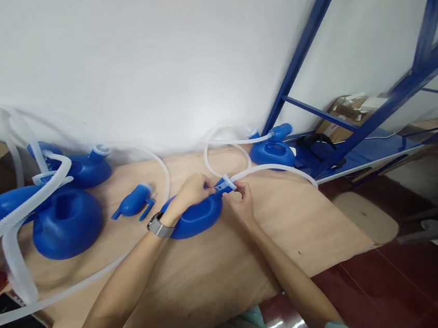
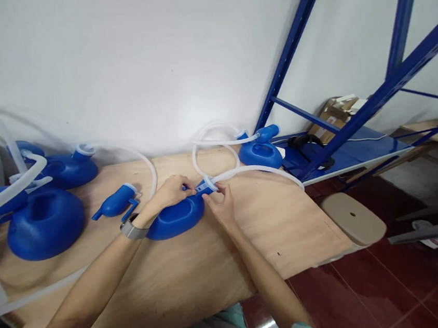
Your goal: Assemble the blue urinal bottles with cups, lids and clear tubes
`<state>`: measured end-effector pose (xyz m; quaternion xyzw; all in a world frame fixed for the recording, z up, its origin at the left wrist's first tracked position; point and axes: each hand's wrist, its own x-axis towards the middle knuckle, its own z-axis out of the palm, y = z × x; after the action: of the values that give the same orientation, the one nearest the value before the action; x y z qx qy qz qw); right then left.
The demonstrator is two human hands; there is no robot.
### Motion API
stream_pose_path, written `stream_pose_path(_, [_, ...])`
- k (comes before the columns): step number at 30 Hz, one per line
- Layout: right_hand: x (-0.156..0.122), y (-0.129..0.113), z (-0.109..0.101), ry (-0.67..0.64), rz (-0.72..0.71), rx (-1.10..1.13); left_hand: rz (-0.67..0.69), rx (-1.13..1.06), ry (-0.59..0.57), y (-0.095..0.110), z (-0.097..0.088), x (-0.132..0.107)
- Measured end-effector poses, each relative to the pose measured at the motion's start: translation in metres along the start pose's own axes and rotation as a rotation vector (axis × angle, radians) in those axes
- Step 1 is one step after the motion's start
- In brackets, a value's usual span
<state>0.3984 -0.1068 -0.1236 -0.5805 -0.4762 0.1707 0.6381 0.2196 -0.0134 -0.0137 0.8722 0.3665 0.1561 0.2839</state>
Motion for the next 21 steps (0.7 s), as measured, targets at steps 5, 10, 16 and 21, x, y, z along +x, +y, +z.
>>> stream_pose_path(5, [0.002,-0.017,0.018,0.046,0.077,-0.004,-0.071,-0.016,0.047,0.000,0.006,-0.005])
stream_pose_path(10, [0.002,-0.022,0.031,0.062,0.126,0.091,-0.088,-0.047,0.053,-0.004,0.008,-0.013])
stream_pose_path(16, [0.001,-0.017,0.038,0.143,0.134,0.096,-0.124,-0.017,0.077,0.000,0.014,-0.012])
stream_pose_path(21, [0.000,-0.014,0.042,0.253,0.080,0.002,-0.153,0.040,0.138,0.003,0.019,-0.009])
